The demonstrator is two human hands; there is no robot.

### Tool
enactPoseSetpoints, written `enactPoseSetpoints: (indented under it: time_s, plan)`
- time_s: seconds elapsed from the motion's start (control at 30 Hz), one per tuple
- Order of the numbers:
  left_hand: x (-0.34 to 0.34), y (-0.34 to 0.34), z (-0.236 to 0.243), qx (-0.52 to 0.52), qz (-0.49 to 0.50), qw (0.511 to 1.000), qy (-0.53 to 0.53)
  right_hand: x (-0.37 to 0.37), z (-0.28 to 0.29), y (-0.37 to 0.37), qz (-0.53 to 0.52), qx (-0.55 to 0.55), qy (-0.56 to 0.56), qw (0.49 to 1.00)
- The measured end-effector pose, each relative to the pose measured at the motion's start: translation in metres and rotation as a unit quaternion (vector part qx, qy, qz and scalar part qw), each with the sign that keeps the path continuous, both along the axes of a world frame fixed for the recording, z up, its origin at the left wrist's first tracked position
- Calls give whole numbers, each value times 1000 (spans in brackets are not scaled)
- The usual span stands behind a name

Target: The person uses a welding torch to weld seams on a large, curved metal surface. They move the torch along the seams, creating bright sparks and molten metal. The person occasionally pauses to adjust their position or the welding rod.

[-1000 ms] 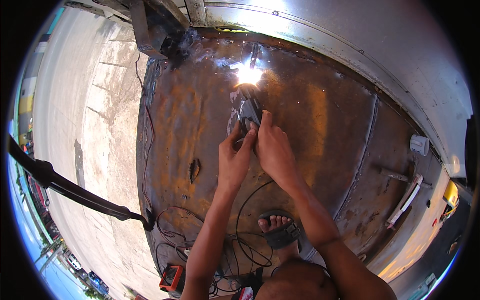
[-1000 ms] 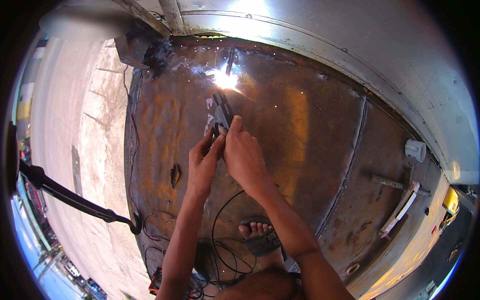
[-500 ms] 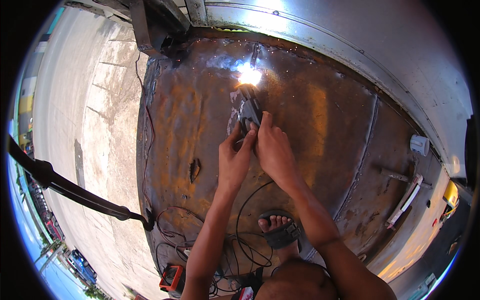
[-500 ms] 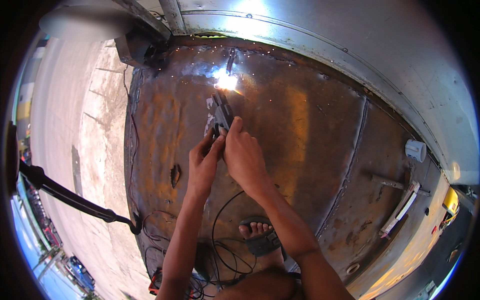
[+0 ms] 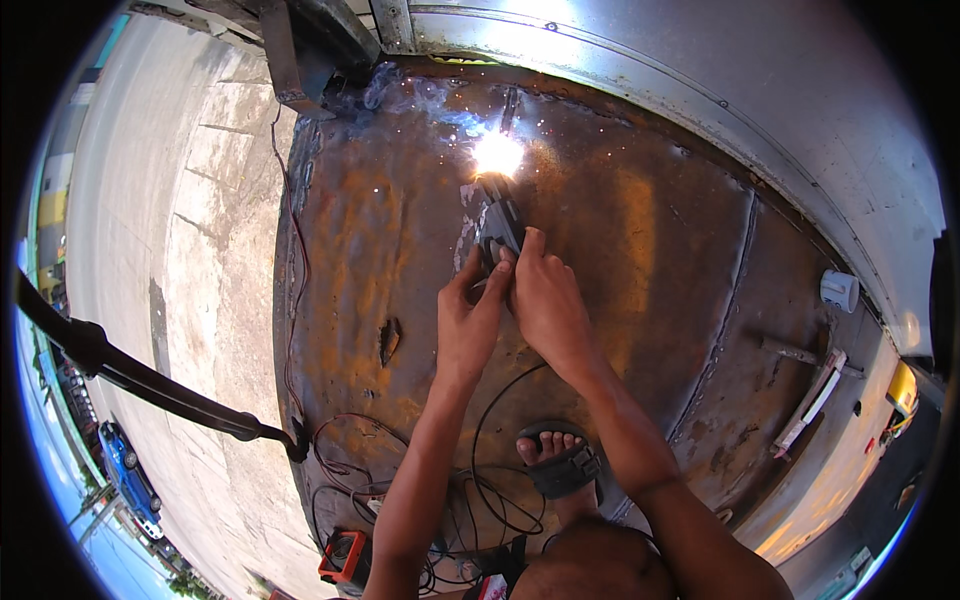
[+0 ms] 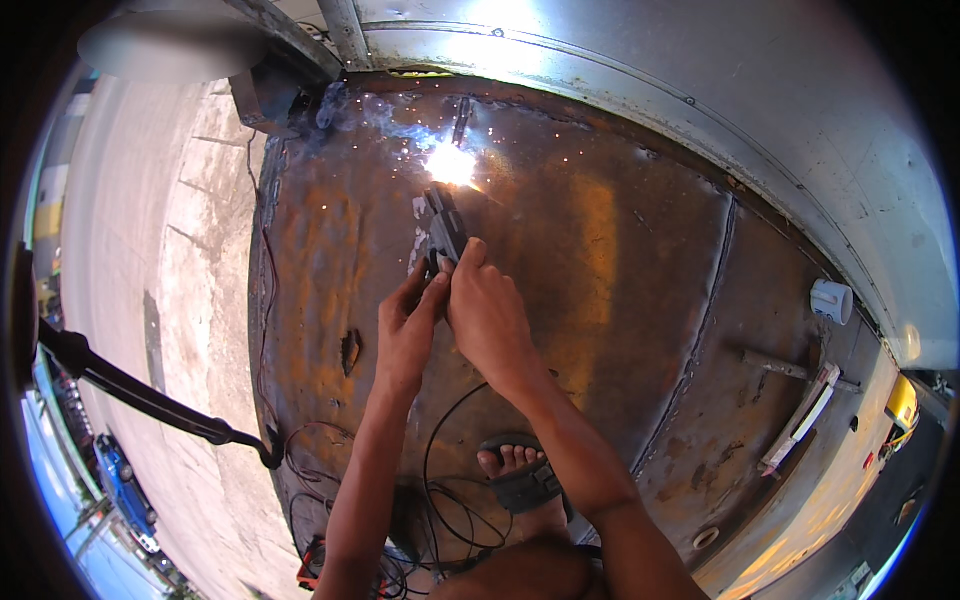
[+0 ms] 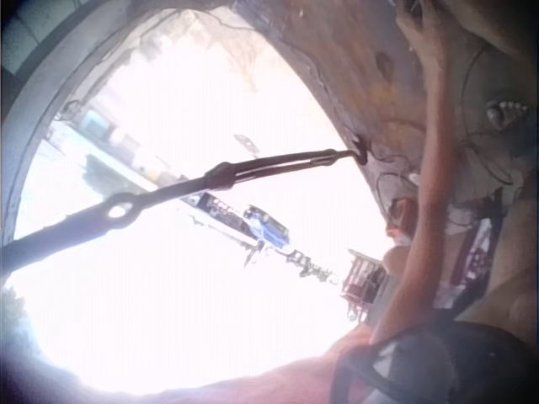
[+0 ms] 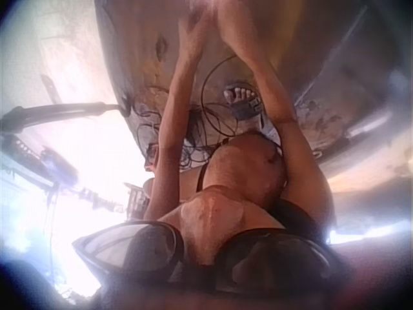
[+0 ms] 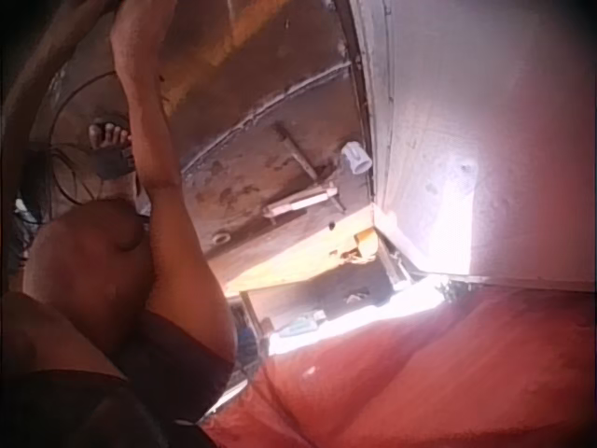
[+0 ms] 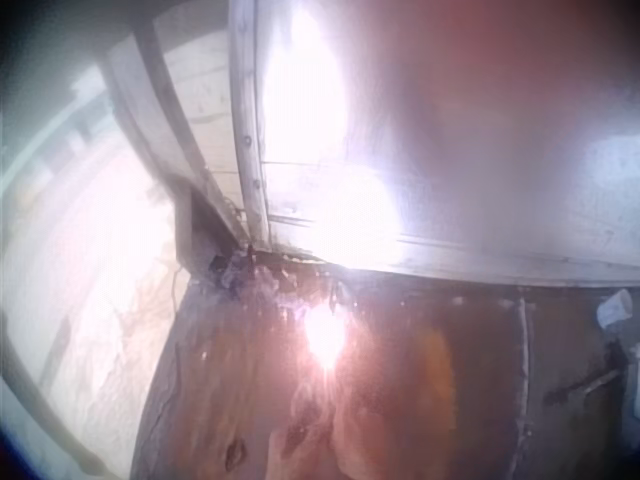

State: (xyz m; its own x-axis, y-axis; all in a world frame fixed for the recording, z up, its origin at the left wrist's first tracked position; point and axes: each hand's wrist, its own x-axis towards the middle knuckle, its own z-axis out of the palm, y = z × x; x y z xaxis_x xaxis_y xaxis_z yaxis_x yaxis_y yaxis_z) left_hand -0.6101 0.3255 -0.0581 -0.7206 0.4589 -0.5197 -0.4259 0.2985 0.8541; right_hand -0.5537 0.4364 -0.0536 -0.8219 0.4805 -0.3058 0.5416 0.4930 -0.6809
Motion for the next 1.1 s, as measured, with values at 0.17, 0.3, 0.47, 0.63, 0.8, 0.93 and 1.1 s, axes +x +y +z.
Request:
enactPoseSetpoints:
  time_s: [0.17,0.3,0.47,0.63,0.8,0.93,1.1]
  plan:
    - [0,0,-1,-2,-1,1000,-2,1,-2,-1,-1,12,7,1000]
    - [1,-1,-2,-2,2,1000,-6,0,-2,0,1,-1,-7,1000]
    - [0,-2,-4,-1,-2,1000,-6,0,-5,-1,2,11,1,1000]
    - [1,-1,-2,2,11,1000,-13,1,-3,-1,6,4,-3,1000]
    - [1,-2,-7,1,9,1000,-11,0,-2,-2,1,-1,-9,1000]
    - [1,-2,-4,5,5,1000,-6,0,-4,-2,-5,4,-6,1000]
    - [1,-1,-2,0,14,1000,-4,0,-4,-3,-4,7,2,1000]
